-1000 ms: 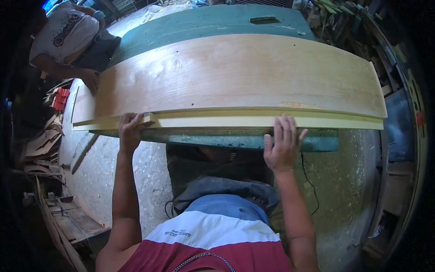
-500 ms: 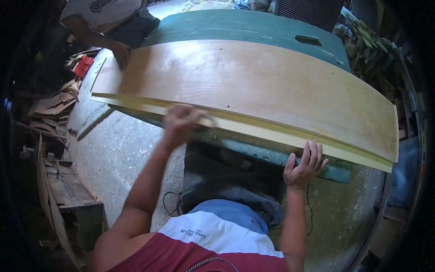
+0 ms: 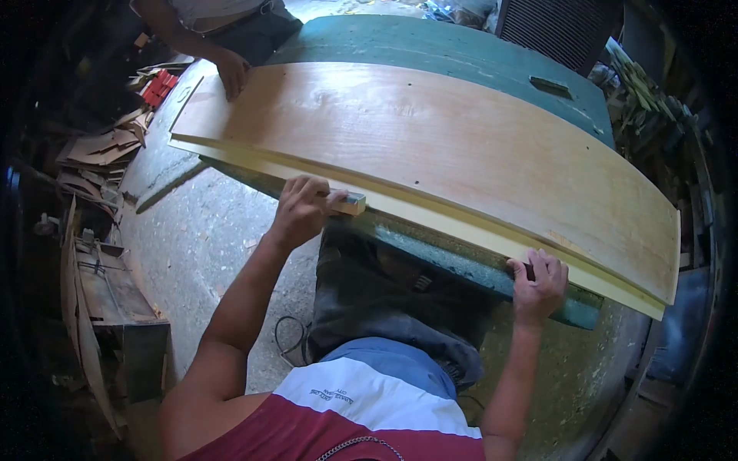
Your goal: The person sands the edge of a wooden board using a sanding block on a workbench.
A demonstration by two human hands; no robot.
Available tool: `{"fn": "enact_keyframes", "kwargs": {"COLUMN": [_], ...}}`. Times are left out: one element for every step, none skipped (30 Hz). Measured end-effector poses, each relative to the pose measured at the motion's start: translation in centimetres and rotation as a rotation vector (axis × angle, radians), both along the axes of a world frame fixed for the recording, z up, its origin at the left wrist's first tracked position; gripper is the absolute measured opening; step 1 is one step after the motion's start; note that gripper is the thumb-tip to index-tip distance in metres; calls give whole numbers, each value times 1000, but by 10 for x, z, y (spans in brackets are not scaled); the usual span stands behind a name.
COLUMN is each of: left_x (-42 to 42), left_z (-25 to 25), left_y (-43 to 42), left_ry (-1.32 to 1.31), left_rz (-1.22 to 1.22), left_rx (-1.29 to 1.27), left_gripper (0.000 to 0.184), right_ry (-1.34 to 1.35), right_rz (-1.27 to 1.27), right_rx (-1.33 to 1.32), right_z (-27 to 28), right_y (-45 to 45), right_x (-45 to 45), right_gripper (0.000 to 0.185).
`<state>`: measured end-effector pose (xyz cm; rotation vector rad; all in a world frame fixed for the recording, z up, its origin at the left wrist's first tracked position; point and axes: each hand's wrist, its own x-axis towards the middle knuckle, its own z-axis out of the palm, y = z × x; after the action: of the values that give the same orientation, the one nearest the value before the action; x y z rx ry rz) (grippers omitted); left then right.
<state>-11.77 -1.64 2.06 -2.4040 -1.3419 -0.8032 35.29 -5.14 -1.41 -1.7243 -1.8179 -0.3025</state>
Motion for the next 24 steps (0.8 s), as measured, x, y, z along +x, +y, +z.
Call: {"fn": "enact_keyframes", "kwargs": {"left_x": [-8,-27,-46,-63,-68,-64,-60,-41,-12,17,45,70,87,93,98,100,92,71,47,14,-19,-41,-59,-70], "left_z": [-6,-14,-21,-24,-20,-23,-26,-28,-29,-28,-25,-23,-20,-16,-12,-11,-11,-12,-14,-20,-21,-15,-9,6], "left_y": [-1,-2,-3,-4,-5,-6,-6,-4,-2,-2,-3,-1,1,2,3,4,5,6,8,12,16,19,22,22], "left_ry": [-4,34,73,93,96,99,100,65,26,44,65,58,51,50,15,-17,-13,4,21,-22,-66,-31,4,22], "left_rz": [1,1,-2,18,39,33,27,-81,-184,-242,-300,-325,-354,-362,-340,-316,-319,-273,-226,-171,-118,18,157,158], "left_rx": [-3,66,139,147,195,215,235,208,181,147,114,110,108,113,95,75,73,70,69,35,0,50,104,35], "left_gripper": [25,24,24,25,25,27,29,31,33,34,35,34,33,33,34,34,34,33,33,31,29,26,24,24], "right_ry": [83,68,66,72,79,80,99,114,108,127,149,146,151,156,154,161,170,176,176,175,179,175,170,170], "right_rz": [39,113,107,141,171,157,164,176,172,169,167,166,183,196,187,188,192,195,192,184,182,177,175,181], "right_rx": [-16,55,55,88,122,123,140,152,148,141,135,139,134,130,132,134,135,132,138,147,148,149,152,157], "right_z": [4,7,5,2,-1,-4,-8,-9,-9,-9,-9,-9,-10,-9,-9,-11,-12,-13,-14,-15,-15,-15,-13,-14], "right_y": [3,6,7,8,8,8,10,9,8,8,8,8,8,8,8,7,7,7,7,7,7,7,8,8], "right_x": [3,8,11,15,16,16,15,14,14,14,13,13,16,18,19,20,19,18,17,17,17,16,16,17], "right_gripper": [40,38,38,37,36,36,35,34,34,33,33,33,32,32,32,31,31,31,31,31,31,30,30,30]}}
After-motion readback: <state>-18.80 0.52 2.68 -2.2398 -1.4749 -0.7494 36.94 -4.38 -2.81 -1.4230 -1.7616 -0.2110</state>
